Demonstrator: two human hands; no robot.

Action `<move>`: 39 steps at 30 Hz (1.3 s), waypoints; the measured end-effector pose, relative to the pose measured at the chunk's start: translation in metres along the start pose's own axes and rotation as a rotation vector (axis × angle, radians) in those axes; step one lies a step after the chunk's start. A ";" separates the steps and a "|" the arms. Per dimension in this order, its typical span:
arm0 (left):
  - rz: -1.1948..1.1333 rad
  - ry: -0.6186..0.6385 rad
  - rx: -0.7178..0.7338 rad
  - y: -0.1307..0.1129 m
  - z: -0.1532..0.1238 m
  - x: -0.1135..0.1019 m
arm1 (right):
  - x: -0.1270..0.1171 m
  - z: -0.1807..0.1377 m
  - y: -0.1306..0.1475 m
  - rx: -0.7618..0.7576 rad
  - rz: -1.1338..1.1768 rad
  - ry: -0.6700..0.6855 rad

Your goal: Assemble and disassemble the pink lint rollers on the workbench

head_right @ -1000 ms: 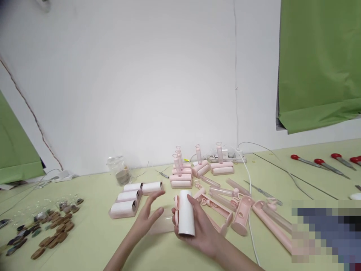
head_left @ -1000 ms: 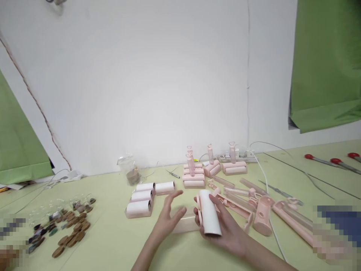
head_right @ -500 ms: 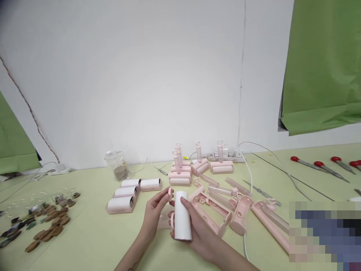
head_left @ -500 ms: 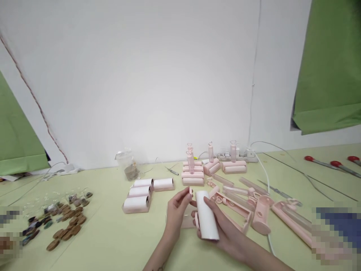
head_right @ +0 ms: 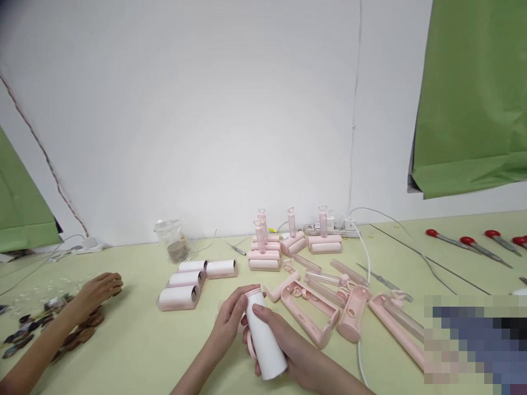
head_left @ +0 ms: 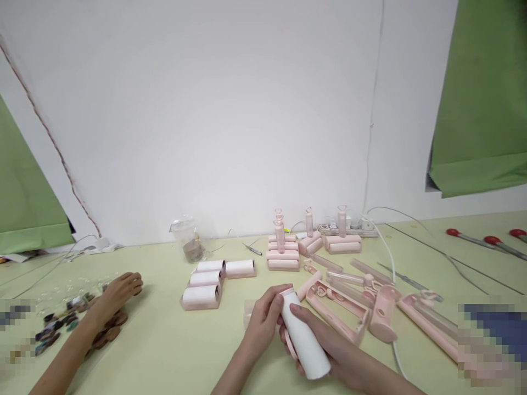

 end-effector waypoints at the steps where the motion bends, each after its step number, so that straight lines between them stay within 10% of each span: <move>1: 0.004 -0.013 0.004 -0.001 0.000 0.000 | 0.000 0.000 0.000 -0.001 0.002 -0.011; 20: 0.013 -0.032 0.035 0.002 0.000 0.001 | -0.008 -0.003 0.024 -0.131 -0.171 -0.056; 27: 0.354 -0.330 0.361 -0.036 -0.013 -0.013 | -0.008 -0.009 0.054 -0.260 -0.090 -0.008; 39: 0.640 -0.235 0.576 -0.041 -0.027 0.004 | -0.027 -0.009 0.054 -0.401 -0.101 -0.064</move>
Point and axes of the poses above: each hand's wrist, its own z-axis towards the middle knuckle, its own x-axis out of the palm, y = z × x, the point moved 8 cm from there along z, towards the middle knuckle, and after that the axes turned 13 degrees about y, right-handed, at the moved point
